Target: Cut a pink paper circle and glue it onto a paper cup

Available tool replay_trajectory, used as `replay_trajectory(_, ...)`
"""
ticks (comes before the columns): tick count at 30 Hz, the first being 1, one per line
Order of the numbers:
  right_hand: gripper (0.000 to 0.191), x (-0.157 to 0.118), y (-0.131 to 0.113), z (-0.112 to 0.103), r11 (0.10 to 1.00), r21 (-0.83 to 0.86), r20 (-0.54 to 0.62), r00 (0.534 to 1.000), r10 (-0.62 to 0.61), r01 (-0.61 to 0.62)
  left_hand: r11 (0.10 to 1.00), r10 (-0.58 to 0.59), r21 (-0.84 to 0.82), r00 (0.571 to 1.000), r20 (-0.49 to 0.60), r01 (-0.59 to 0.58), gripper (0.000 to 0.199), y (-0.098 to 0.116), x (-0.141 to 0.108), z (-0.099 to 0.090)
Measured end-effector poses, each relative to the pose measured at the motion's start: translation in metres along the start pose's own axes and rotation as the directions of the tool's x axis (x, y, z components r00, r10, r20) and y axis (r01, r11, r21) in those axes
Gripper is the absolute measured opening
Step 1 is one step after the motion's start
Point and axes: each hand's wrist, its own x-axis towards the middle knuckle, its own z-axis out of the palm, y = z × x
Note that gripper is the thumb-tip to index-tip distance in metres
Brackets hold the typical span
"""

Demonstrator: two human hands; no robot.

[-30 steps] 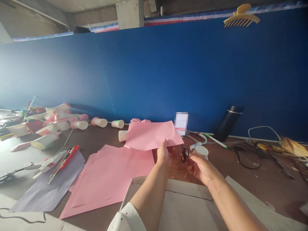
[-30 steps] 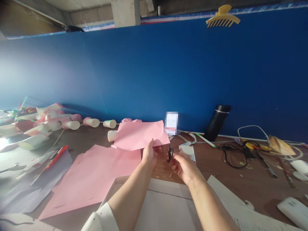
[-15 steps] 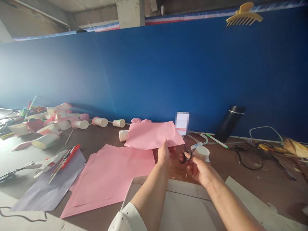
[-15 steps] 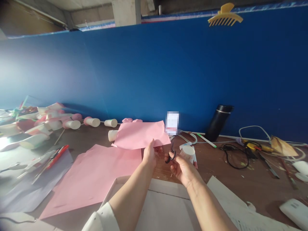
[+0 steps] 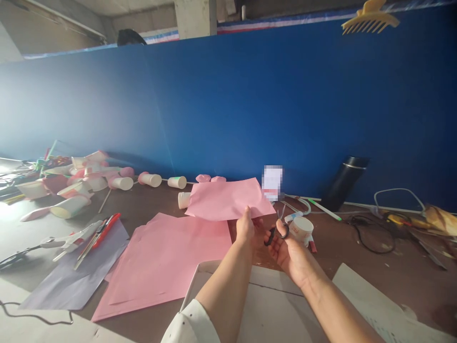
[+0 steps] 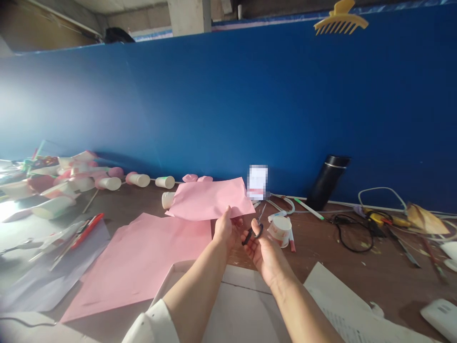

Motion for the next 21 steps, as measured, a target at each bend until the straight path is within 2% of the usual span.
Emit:
replay_trajectory(3, 0.034, -0.004, 0.008, 0.004, 0.998, -0.061, 0.056, 0.998, 0.014, -0.011, 1.000, 0.020, -0.016, 1.000, -0.001, -0.020, 0.032, 0.002, -0.005, 0.002)
replay_trajectory(6, 0.033, -0.004, 0.012, 0.005, 0.993, -0.121, 0.113, 0.994, -0.005, 0.018, 0.998, -0.041, 0.042, 0.999, -0.030, 0.042, 0.037, 0.006, -0.013, 0.006)
replay_trajectory(8, 0.032, -0.004, 0.013, 0.004, 0.987, -0.158, 0.135, 0.991, -0.022, 0.043, 0.997, -0.039, 0.057, 0.998, -0.045, 0.042, 0.038, 0.007, -0.016, 0.008)
replay_trajectory(16, 0.037, -0.006, 0.011, 0.002, 0.950, -0.301, 0.130, 0.990, -0.047, 0.084, 0.995, 0.019, 0.103, 1.000, -0.009, -0.018, 0.042, 0.001, -0.014, 0.003)
replay_trajectory(21, 0.034, -0.005, 0.010, 0.003, 0.954, -0.294, 0.104, 0.994, -0.036, 0.065, 0.983, -0.018, 0.185, 1.000, -0.019, 0.021, 0.051, 0.005, -0.021, 0.006)
